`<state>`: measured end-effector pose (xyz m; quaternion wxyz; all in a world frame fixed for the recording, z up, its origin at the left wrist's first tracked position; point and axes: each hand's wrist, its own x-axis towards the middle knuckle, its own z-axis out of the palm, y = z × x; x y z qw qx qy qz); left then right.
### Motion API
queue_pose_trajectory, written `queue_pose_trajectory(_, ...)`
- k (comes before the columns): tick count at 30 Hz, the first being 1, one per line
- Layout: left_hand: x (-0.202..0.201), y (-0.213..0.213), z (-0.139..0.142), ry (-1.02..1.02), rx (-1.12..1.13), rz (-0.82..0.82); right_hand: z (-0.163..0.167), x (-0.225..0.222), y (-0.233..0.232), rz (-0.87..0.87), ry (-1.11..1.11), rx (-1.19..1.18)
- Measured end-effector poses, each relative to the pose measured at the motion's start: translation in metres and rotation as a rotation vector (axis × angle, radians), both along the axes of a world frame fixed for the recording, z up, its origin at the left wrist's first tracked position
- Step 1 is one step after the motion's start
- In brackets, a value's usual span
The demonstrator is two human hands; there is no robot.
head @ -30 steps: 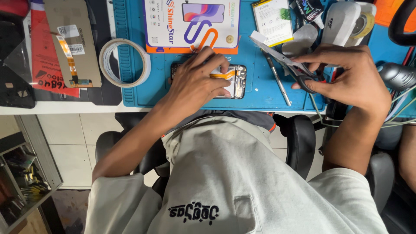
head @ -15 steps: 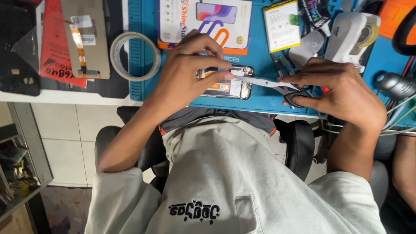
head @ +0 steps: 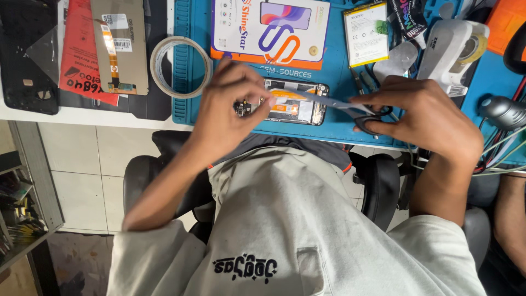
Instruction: The person works on a disassembled smartphone on a blue repair mat, cutting strips of adhesive tape with scissors and pressing tape onto the phone frame. They then lift the phone, use a metal pry tool to work around the internal components, and peel the battery out of the phone body by hand.
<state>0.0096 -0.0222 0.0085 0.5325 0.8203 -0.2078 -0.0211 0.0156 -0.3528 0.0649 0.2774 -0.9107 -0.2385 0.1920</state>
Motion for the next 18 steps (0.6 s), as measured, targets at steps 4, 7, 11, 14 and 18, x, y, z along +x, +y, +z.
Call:
queue_pose_trajectory(4, -0.029, -0.005, -0.015, -0.034, 0.034, 0.134, 0.003, -0.005, -0.013, -0.140, -0.009, -0.055)
queue_pose_trajectory(7, -0.040, -0.009, -0.028, -0.065, 0.106, 0.195, 0.002, -0.005, -0.016, -0.136, -0.038, -0.043)
queue_pose_trajectory(11, -0.041, -0.007, -0.039, -0.011, 0.115, 0.204, -0.001, -0.002, -0.014, -0.115, -0.034, -0.039)
queue_pose_trajectory(14, -0.039, -0.006, -0.040, 0.002, 0.132, 0.191, 0.000, -0.002, -0.014, -0.110, -0.041, -0.030)
queue_pose_trajectory(18, -0.038, -0.008, -0.037, 0.004, 0.152, 0.184, -0.001, -0.002, -0.015, -0.116, -0.044, -0.027)
